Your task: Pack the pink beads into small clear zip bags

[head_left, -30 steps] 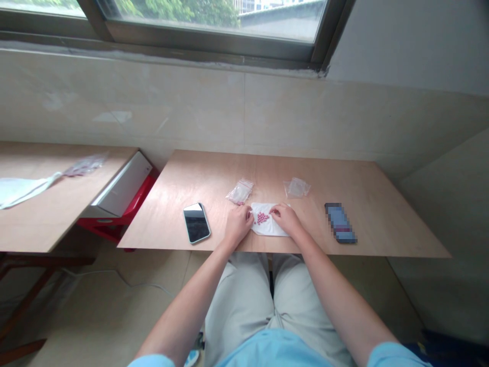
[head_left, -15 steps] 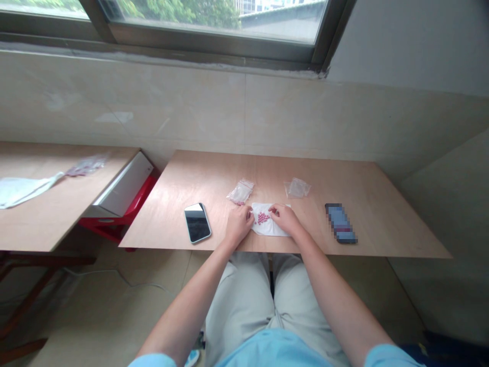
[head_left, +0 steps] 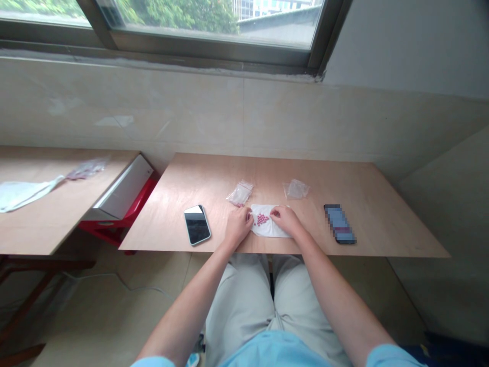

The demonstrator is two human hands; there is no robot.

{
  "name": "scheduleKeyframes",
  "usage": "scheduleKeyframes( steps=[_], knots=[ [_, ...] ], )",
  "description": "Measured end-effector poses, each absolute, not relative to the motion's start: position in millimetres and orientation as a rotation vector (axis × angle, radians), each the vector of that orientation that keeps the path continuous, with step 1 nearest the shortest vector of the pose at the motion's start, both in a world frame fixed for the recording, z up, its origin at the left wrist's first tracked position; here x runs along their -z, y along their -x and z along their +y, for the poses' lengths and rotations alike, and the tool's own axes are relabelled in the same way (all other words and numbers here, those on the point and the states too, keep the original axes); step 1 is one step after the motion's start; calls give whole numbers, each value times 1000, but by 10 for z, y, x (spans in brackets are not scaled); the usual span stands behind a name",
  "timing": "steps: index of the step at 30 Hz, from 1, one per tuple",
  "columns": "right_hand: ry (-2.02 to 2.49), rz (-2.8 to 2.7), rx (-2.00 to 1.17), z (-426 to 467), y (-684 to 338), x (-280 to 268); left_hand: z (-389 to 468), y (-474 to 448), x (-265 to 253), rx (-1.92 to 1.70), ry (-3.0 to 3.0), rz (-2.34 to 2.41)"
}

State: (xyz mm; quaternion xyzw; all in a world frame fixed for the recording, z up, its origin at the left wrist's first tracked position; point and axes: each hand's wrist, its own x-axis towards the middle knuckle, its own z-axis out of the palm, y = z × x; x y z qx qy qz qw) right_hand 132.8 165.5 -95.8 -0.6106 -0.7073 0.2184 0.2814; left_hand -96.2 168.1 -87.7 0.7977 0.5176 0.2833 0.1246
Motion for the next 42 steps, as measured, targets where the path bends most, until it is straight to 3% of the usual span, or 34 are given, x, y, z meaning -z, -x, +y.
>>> scheduleKeyframes(
  steps=[12, 25, 34, 42],
  knots=[
    [1390, -1843, -692, 1550, -589, 658, 1688, 978, 873, -853, -2283, 1438],
    [1470, -1721, -804, 904, -1488, 568, 1677, 975, 827, -910, -2168, 1450],
    [1413, -1565, -1168, 352, -1591, 741, 1619, 701, 122, -1136, -1801, 1191],
    [1320, -1547, -1163, 377, -1568, 517, 891, 481, -21, -800, -1741, 1059]
  ],
)
